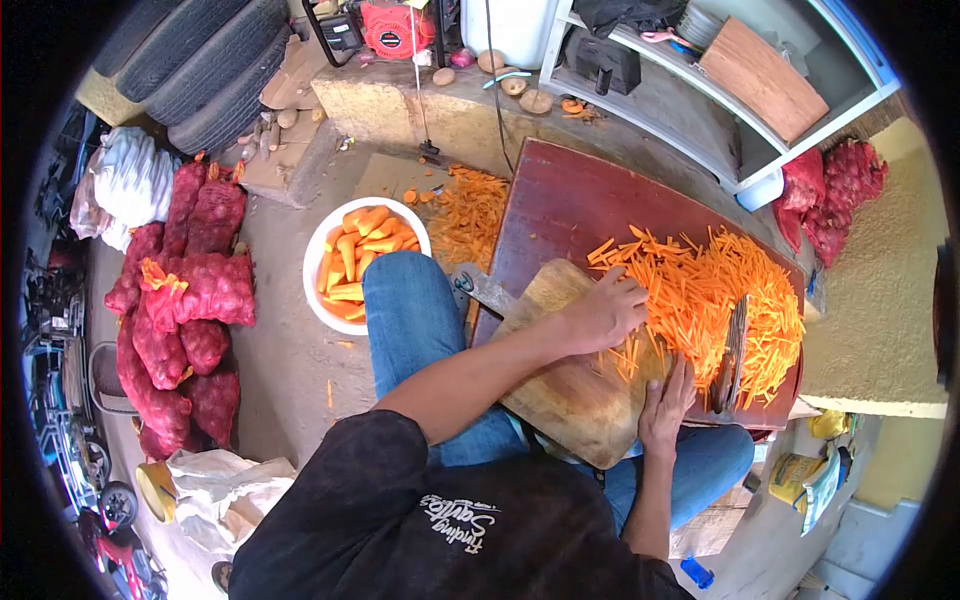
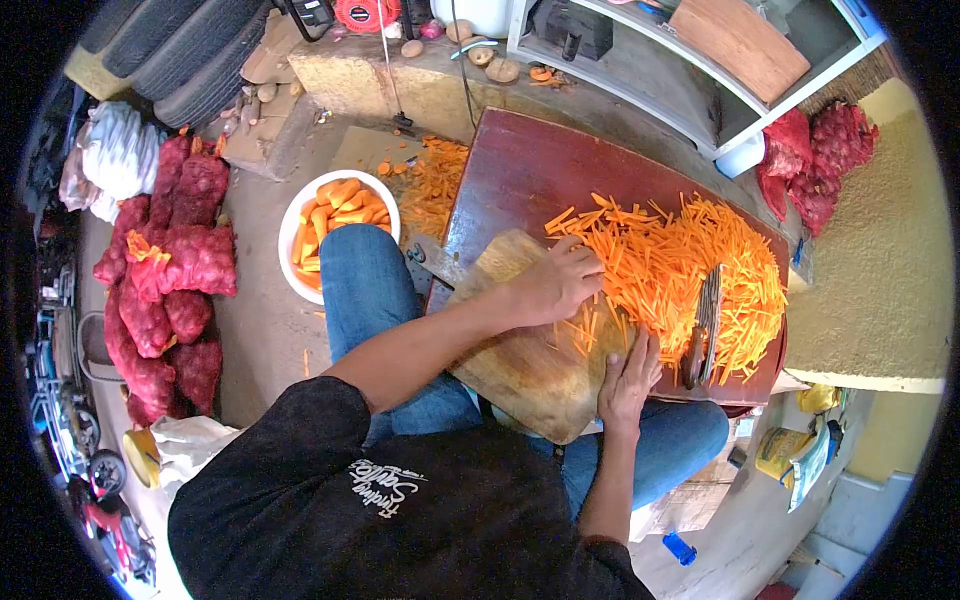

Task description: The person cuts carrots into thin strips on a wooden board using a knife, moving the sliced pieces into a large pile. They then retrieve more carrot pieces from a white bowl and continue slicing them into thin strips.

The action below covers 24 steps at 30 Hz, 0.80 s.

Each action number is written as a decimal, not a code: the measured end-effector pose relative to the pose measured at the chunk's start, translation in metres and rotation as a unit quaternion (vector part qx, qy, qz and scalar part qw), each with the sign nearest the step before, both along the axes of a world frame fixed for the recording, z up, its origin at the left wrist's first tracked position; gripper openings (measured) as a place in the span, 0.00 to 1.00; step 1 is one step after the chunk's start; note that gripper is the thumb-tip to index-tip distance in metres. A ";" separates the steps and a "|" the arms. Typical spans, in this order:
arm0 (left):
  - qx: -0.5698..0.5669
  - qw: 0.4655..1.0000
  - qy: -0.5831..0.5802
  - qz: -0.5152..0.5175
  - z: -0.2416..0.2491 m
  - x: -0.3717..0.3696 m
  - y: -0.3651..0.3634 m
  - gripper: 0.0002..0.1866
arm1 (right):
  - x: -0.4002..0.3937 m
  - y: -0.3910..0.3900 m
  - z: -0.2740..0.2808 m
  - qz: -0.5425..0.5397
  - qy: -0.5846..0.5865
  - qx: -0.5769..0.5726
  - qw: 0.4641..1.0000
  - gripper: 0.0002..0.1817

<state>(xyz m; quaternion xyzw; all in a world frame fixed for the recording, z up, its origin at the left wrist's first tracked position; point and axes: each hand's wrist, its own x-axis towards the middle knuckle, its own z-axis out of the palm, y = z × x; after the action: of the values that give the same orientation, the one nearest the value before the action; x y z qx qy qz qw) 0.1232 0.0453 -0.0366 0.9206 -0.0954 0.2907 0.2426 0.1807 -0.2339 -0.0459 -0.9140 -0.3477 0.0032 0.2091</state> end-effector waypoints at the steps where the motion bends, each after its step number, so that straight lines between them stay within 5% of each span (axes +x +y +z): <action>1: -0.010 1.000 -0.014 0.007 0.000 0.000 -0.002 0.16 | -0.001 0.001 0.001 -0.005 0.001 -0.007 1.000 0.37; 11: -0.023 1.000 0.016 0.001 0.003 -0.003 0.001 0.20 | 0.001 0.001 0.000 0.005 -0.023 0.049 0.999 0.42; 19: -0.014 1.000 0.011 0.003 -0.001 -0.004 0.003 0.16 | 0.014 -0.006 0.026 0.074 -0.106 0.088 0.988 0.25; 24: -0.005 1.000 0.015 0.009 -0.005 -0.001 0.001 0.13 | 0.020 -0.018 0.037 0.050 0.068 0.131 0.988 0.15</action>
<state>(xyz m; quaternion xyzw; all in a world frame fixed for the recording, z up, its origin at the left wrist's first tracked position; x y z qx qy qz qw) 0.1224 0.0458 -0.0413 0.9244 -0.0821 0.2798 0.2457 0.2003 -0.2518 -0.0089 -0.8578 -0.3754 0.0299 0.3499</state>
